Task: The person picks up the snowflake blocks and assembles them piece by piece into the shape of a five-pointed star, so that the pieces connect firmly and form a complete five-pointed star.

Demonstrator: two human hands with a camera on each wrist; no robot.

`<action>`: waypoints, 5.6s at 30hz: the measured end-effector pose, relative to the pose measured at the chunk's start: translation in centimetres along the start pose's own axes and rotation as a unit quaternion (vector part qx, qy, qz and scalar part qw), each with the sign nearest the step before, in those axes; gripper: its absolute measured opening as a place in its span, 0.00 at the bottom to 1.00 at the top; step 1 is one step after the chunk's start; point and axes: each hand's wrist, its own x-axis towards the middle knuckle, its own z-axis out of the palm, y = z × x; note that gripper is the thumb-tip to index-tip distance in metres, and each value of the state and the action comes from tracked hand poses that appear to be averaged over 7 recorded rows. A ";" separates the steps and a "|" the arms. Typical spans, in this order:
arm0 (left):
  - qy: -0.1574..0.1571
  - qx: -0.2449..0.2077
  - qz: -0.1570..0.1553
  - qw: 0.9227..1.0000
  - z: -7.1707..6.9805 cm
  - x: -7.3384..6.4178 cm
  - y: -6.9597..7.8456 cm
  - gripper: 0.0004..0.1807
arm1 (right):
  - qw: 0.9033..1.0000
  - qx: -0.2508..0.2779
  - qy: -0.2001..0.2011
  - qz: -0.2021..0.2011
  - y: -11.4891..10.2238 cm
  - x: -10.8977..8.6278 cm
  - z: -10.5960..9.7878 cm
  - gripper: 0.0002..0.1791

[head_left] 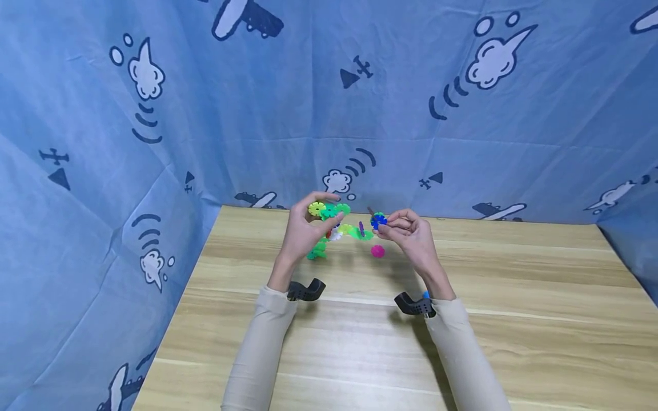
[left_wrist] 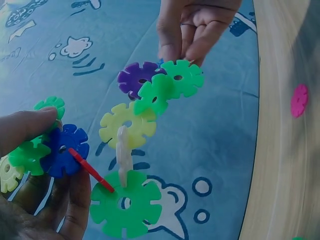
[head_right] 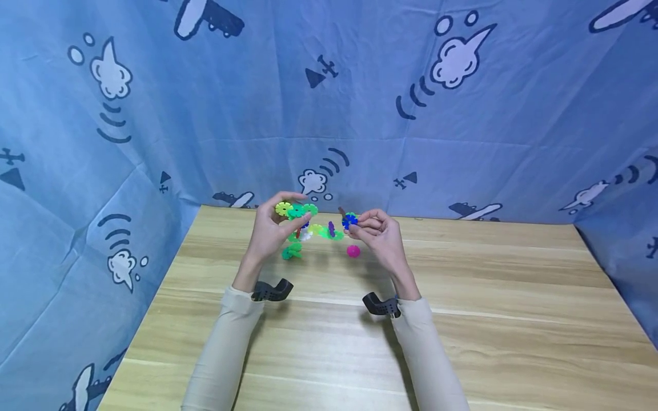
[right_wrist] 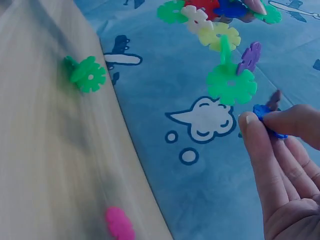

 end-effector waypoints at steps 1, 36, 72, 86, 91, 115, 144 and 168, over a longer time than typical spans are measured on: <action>-0.003 -0.001 0.001 1.000 0.1 0.0 0.0 0.20 | 1.000 -0.001 0.002 0.002 -0.1 0.0 0.0 0.17; -0.027 0.040 0.032 0.998 2.1 -0.3 -0.7 0.14 | 0.995 0.040 0.087 -0.012 -2.8 -0.6 1.5 0.14; 0.034 0.124 0.152 0.980 3.6 -0.3 -1.1 0.08 | 0.976 0.139 0.158 0.047 -4.4 -2.1 5.1 0.05; 0.028 0.128 0.169 0.977 3.8 -0.1 -1.2 0.09 | 0.985 0.068 0.155 0.016 -4.2 -1.9 5.1 0.15; 0.027 0.128 0.160 0.978 3.9 -0.1 -1.2 0.09 | 0.985 0.002 0.171 -0.008 -4.0 -1.9 5.5 0.16; 0.032 0.135 0.155 0.978 5.3 -0.6 -1.2 0.08 | 0.975 -0.096 0.170 -0.105 -3.7 -2.7 5.8 0.14; 0.073 0.048 0.026 0.996 5.0 -0.8 -0.8 0.10 | 0.971 -0.131 0.163 -0.115 -4.7 -2.7 4.7 0.18; -0.083 0.016 -0.023 0.996 3.7 -0.8 -0.5 0.18 | 0.963 -0.262 -0.052 -0.037 -5.3 -1.9 0.2 0.11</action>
